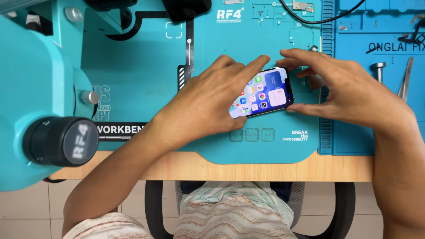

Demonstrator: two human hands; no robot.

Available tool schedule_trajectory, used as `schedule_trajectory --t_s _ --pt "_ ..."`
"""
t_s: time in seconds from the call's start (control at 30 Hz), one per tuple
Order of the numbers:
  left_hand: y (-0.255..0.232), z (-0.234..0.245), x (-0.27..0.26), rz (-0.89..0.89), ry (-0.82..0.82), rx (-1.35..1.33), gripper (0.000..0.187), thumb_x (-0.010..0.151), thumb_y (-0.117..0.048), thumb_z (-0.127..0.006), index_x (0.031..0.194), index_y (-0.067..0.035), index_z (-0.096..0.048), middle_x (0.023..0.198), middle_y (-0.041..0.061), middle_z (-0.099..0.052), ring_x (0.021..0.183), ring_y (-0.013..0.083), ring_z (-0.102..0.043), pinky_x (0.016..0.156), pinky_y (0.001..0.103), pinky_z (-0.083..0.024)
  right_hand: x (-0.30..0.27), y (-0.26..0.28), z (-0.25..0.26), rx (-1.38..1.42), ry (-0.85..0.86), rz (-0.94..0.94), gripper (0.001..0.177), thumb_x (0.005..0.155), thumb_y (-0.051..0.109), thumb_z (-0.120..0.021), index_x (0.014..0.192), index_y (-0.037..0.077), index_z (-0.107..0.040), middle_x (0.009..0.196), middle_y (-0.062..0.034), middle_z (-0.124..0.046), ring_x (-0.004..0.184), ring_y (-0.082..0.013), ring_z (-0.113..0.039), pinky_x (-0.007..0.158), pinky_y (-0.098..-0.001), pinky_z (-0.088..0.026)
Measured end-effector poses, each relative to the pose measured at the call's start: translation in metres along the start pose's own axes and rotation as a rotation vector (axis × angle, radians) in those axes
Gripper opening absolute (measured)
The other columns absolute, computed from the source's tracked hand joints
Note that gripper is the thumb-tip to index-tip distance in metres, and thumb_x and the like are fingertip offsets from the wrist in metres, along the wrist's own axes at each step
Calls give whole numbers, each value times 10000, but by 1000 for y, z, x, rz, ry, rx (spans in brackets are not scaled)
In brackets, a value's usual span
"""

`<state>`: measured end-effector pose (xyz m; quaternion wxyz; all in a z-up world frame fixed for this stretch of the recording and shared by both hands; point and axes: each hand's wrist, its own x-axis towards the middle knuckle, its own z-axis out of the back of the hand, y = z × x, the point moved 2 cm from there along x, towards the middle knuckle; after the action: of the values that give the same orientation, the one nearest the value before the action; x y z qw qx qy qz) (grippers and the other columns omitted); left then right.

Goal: The person uses a screwdriver to remove screws from the internal frame of a disassembled smartphone. They then use their fingers to peel back a metal shielding plate covering the motherboard components.

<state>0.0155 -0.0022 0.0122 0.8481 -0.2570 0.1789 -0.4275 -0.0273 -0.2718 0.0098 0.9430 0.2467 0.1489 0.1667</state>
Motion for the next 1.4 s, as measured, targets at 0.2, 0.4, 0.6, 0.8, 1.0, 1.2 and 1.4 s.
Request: schedule_trajectory --t_s 0.2,0.4,0.6,0.8,1.0,1.2,1.4 --pt "0 2 -4 37 -14 -43 1012 836 -233 -852 1676 -181 -290 1124 113 -677 1173 314 -588 640 506 -521 2 7 3 50 -22 53 1078 771 244 -925 1711 153 -405 1547 -74 -682 1238 -274 -698 955 -412 -595" --pt "-4 0 -5 10 -31 13 998 830 -212 -871 1654 -157 -310 875 63 -620 1050 309 -551 609 502 -495 -1 3 0 -14 -33 28 1090 770 285 -929 1728 173 -419 1545 -37 -691 1034 -266 -716 859 -421 -588" --pt "-9 0 -7 -20 -79 37 971 807 -175 -863 1611 -124 -321 913 57 -632 1011 321 -539 585 524 -512 -1 4 -1 -30 -50 73 1050 797 289 -917 1715 152 -426 1539 -61 -696 1047 -265 -707 773 -411 -588" --pt "-10 -2 -7 -15 -97 68 944 788 -202 -878 1569 -122 -354 915 51 -636 1017 317 -547 504 525 -517 -1 5 -2 -51 -63 89 1062 797 307 -916 1723 162 -415 1546 -62 -692 1016 -265 -688 764 -407 -581" --pt "-8 -3 -7 -28 -133 95 924 750 -220 -830 1545 -125 -369 861 75 -614 980 348 -577 536 552 -523 -1 5 -2 -32 -80 112 1031 815 295 -901 1712 115 -426 1516 -79 -711 1068 -272 -712 795 -413 -589" --pt "-7 10 -6 32 -119 -82 824 790 -278 -749 1512 -126 -381 816 115 -682 875 369 -643 611 523 -493 -2 5 0 44 -82 81 902 899 209 -825 1694 109 -410 1553 -103 -707 1113 -263 -706 747 -398 -532" --pt "-3 21 -12 130 -74 -264 660 959 -343 -691 1510 -214 -350 1363 292 -736 1218 365 -760 744 496 -561 0 3 -1 20 -69 33 737 1053 290 -614 1720 115 -353 1539 -109 -713 951 -302 -731 695 -456 -523"
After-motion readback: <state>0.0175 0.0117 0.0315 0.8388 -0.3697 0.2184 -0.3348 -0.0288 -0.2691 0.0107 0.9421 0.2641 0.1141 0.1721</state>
